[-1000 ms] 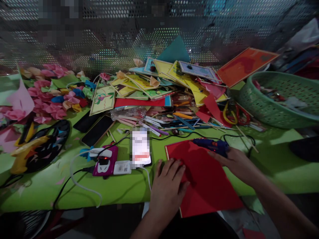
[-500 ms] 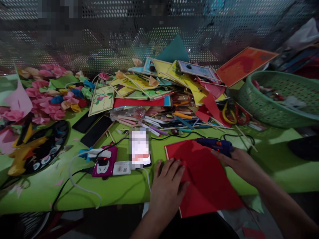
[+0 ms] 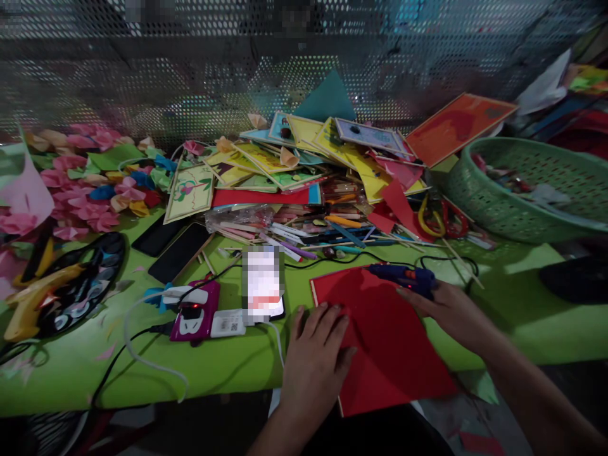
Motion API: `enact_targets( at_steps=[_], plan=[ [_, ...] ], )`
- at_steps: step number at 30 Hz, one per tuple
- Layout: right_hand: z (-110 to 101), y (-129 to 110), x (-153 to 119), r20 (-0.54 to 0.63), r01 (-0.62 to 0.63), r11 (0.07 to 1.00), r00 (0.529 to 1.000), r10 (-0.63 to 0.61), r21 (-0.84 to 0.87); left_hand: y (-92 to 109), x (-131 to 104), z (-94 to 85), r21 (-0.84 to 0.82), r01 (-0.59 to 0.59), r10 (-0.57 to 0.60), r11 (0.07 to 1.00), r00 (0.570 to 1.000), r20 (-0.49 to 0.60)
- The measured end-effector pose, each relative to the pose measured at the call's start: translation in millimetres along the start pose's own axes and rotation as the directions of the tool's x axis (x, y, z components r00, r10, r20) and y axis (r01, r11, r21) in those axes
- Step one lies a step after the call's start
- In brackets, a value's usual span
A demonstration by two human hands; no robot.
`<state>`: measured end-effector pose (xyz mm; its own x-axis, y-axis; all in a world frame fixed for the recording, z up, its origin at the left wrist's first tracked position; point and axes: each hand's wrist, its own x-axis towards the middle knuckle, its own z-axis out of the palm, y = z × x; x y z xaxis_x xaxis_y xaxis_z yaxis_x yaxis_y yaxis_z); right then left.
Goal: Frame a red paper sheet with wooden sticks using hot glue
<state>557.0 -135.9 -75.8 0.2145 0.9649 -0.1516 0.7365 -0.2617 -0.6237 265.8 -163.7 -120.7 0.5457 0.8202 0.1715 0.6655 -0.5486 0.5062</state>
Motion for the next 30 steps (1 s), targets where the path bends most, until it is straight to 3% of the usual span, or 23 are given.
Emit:
enact_targets(
  at_steps=[3, 8, 15, 25, 30],
  plan=[
    [-2.7, 7.8, 0.7, 0.081, -0.013, 1.0, 0.997, 0.014, -0.019, 0.1, 0.4, -0.1, -0.002, -0.001, 0.001, 1.0, 1.0, -0.013],
    [-4.8, 19.6, 2.0, 0.01, -0.034, 0.999, 0.999, 0.034, -0.041, 0.3, -0.1, 0.5, 0.02, -0.004, 0.004, 1.0, 0.999, -0.038],
    [0.9, 10.5, 1.9, 0.075, -0.019, 1.0, 0.997, 0.017, 0.019, 0.7, 0.6, -0.2, 0.039, -0.015, 0.017, 0.999, 0.998, -0.054],
    [-10.0, 19.7, 0.7, -0.001, -0.053, 0.994, 0.999, 0.053, -0.095, -0.6, -0.7, 2.6, 0.001, -0.004, 0.004, 1.0, 0.999, -0.052],
    [-9.0, 23.7, -0.7, -0.02, -0.022, 0.997, 1.0, 0.021, -0.069, 0.1, -0.4, 1.8, -0.004, -0.004, 0.004, 1.0, 0.999, -0.04]
  ],
)
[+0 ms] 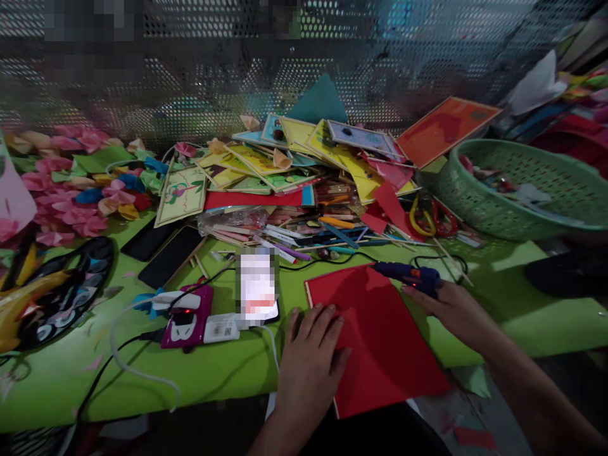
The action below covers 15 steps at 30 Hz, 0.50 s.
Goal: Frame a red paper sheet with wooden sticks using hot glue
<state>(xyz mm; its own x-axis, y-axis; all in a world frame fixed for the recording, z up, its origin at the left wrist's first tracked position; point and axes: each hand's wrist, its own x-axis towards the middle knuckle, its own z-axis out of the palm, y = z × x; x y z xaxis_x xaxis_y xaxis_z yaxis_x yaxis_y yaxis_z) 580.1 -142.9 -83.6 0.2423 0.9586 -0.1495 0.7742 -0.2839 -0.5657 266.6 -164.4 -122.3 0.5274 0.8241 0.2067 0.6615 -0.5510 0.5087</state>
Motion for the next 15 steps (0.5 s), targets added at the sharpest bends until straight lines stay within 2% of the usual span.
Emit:
enact_targets(
  at_steps=[5, 11, 15],
  plan=[
    [5.9, -4.2, 0.2, 0.006, 0.068, 0.997, 0.998, -0.069, 0.044, 0.2, 0.8, -1.0, 0.0, -0.001, 0.001, 1.0, 1.0, -0.007],
    [8.1, -5.1, 0.7, 0.055, 0.066, 0.995, 0.996, -0.07, 0.08, -0.4, 0.9, -2.1, 0.023, -0.013, 0.013, 1.0, 1.0, 0.007],
    [6.0, -3.5, 0.2, 0.039, 0.036, 0.997, 0.998, -0.039, 0.069, -0.5, 0.2, -1.1, 0.027, -0.015, 0.015, 1.0, 1.0, 0.009]
  ],
)
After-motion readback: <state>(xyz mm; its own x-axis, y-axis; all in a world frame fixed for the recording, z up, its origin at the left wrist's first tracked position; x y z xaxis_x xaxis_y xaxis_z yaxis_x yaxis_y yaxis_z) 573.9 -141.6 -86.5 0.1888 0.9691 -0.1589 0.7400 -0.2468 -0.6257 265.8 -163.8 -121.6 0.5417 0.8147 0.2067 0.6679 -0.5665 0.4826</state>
